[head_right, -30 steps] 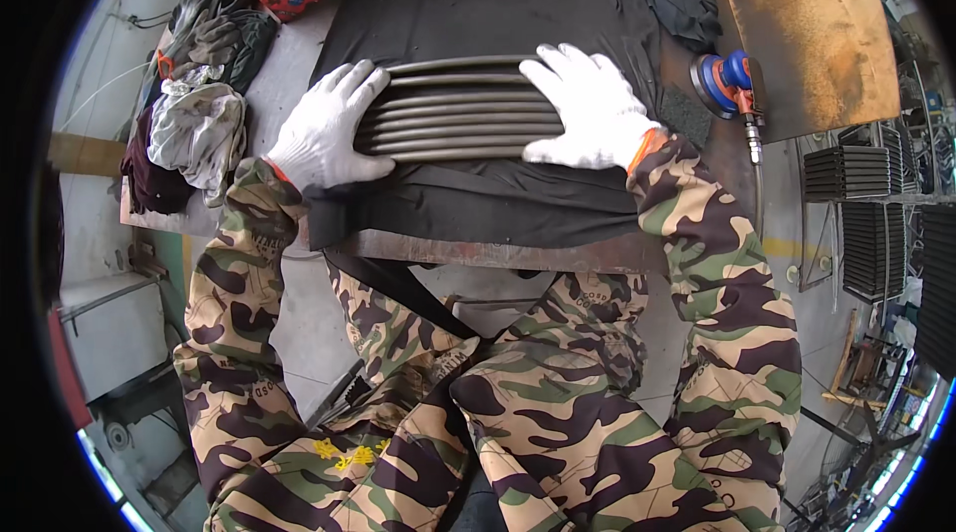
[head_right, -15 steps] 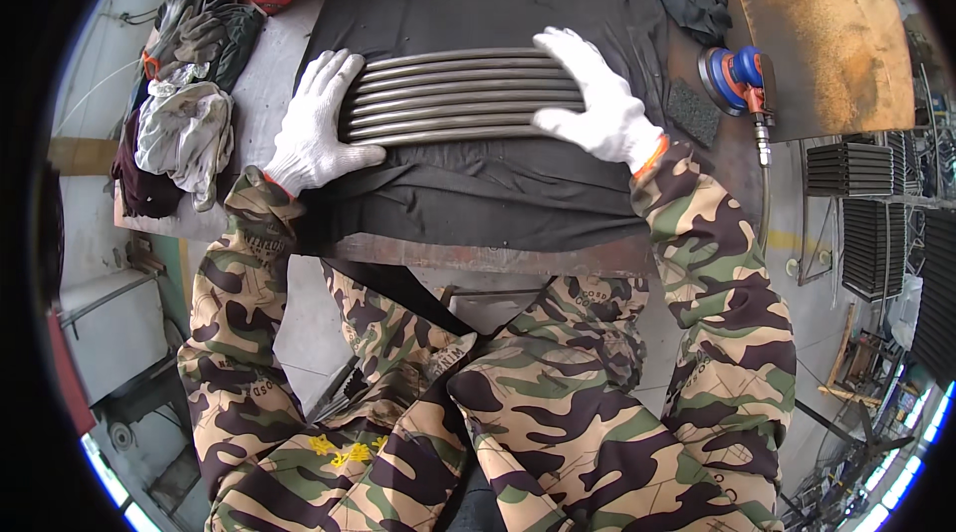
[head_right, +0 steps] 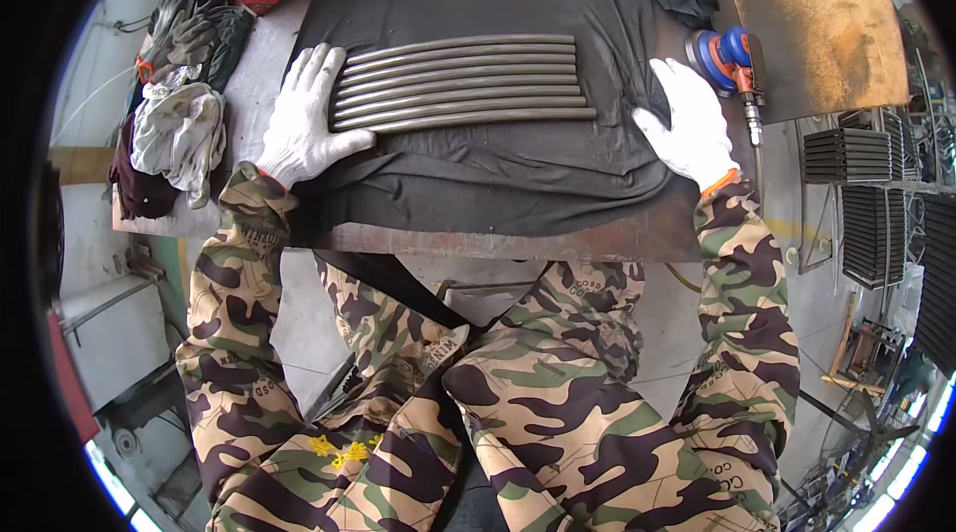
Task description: Using a pneumatic orbital sander to smooth the surface of several parallel metal rods on a workbench.
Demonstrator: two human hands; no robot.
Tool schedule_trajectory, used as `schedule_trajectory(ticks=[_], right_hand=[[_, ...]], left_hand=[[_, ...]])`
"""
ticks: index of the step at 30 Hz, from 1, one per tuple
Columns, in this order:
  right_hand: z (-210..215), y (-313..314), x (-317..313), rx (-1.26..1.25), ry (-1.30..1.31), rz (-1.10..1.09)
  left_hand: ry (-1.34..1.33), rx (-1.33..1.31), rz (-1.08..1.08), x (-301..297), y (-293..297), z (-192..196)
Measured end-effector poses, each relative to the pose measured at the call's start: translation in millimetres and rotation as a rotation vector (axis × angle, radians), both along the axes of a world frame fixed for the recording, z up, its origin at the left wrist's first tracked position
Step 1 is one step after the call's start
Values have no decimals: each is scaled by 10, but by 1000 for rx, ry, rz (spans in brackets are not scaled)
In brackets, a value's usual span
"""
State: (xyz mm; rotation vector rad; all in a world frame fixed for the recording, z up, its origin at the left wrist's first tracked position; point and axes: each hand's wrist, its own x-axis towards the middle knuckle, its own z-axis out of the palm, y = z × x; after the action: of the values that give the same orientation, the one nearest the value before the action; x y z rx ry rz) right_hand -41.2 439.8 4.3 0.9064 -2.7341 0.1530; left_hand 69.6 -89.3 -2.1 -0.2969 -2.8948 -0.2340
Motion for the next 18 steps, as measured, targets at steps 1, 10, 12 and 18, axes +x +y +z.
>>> schedule_trajectory(ticks=[1,10,12,18], right_hand=[[-11,7,0,-5,-1,4],[43,315,-4,-163,-104,-66],[146,330,-30,-166,-216,-17],[265,386,-42,-310,-145,-80]], left_hand=[[-1,-5,4,1,-27,-21],[110,10,18,-35,18,-111],[126,17,22,-25,-5,-112],[108,58,20,-20,40,-71]])
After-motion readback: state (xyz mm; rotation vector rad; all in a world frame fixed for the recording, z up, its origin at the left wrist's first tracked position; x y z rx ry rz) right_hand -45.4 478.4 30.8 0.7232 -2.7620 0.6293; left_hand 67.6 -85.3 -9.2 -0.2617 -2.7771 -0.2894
